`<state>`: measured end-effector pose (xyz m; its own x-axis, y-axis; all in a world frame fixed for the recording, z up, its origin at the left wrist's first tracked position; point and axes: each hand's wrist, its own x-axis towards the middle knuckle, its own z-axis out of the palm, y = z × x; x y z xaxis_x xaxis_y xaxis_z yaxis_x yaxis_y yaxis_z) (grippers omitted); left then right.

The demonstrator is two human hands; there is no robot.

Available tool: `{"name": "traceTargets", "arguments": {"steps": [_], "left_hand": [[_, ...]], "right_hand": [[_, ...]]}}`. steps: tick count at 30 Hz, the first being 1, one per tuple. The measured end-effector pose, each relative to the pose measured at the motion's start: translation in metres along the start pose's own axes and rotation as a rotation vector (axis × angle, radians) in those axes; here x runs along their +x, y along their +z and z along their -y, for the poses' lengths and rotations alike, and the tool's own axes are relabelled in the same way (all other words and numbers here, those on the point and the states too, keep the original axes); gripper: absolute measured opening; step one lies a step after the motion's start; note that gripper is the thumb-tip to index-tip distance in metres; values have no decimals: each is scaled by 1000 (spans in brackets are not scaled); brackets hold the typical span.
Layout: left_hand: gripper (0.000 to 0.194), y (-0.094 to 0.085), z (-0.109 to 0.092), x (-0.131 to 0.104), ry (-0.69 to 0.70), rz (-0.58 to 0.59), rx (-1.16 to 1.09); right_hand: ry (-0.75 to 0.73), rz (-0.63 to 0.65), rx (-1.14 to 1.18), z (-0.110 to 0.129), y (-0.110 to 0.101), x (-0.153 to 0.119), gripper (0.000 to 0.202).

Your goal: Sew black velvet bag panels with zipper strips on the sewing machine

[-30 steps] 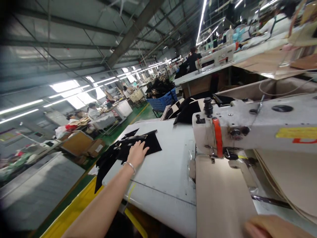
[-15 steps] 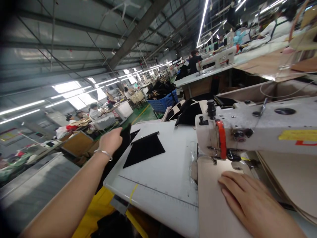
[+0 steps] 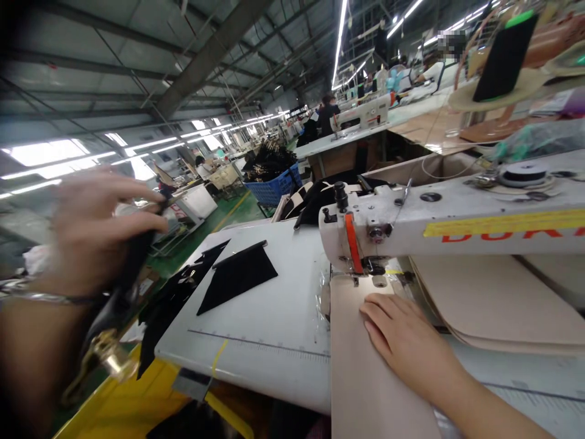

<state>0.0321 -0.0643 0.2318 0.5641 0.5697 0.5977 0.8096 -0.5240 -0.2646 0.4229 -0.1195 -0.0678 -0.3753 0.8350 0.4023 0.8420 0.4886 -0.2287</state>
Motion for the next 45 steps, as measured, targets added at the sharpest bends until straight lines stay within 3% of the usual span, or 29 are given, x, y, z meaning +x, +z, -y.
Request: {"name": "traceTargets", "arguments": {"steps": [1, 3, 6, 7, 9, 12, 15, 19, 22, 25, 28, 30, 31, 33, 36, 40, 43, 45], "left_hand": [[30, 23, -22, 1, 125, 9, -37], [35, 77, -74, -8, 349, 141, -190], [29, 155, -142, -41, 526, 464, -333], [29, 174, -154, -54, 438, 506, -306], [44, 197, -162, -78, 59, 489, -181], [59, 200, -145, -107, -416, 399, 69], [40, 187, -130, -129, -532, 395, 187], [46, 186, -132, -147, -355, 545, 46], [49, 197, -131, -139, -185, 597, -51], [52, 212, -128, -105, -7, 619, -138], [54, 227, -133, -60, 300, 598, -268], [43, 233, -139, -38, 339, 522, -305], [35, 235, -141, -32, 255, 471, -288], [23, 237, -139, -34, -51, 382, -205], [20, 241, -126, -57, -366, 353, -124], [20, 239, -113, -80, -459, 417, -204], [20, 221, -116, -70, -434, 469, -378], [23, 206, -123, -53, -408, 475, -637]], "right_hand": [[-3, -2, -4, 1, 0, 1, 27], [6, -22, -31, 2, 0, 1, 29], [37, -60, -109, 2, 2, 2, 42], [45, -62, -133, 2, 2, 2, 48], [47, -44, -161, 1, 3, 3, 53], [49, -10, -171, 1, 3, 6, 52], [63, -5, -174, 1, 2, 8, 50], [66, -25, -173, 0, 4, 8, 49], [65, -40, -171, 0, 6, 6, 48], [67, -45, -171, -1, 7, 6, 48], [67, -40, -165, -1, 6, 6, 49], [62, -28, -158, -1, 5, 6, 50], [61, -20, -155, -1, 4, 6, 50], [63, -7, -152, -1, 2, 7, 49], [73, 1, -151, 1, 0, 8, 46], [64, 7, -151, 3, -3, 10, 44], [40, 14, -127, 5, -4, 11, 42], [37, 5, -108, 6, -5, 11, 42]]}}
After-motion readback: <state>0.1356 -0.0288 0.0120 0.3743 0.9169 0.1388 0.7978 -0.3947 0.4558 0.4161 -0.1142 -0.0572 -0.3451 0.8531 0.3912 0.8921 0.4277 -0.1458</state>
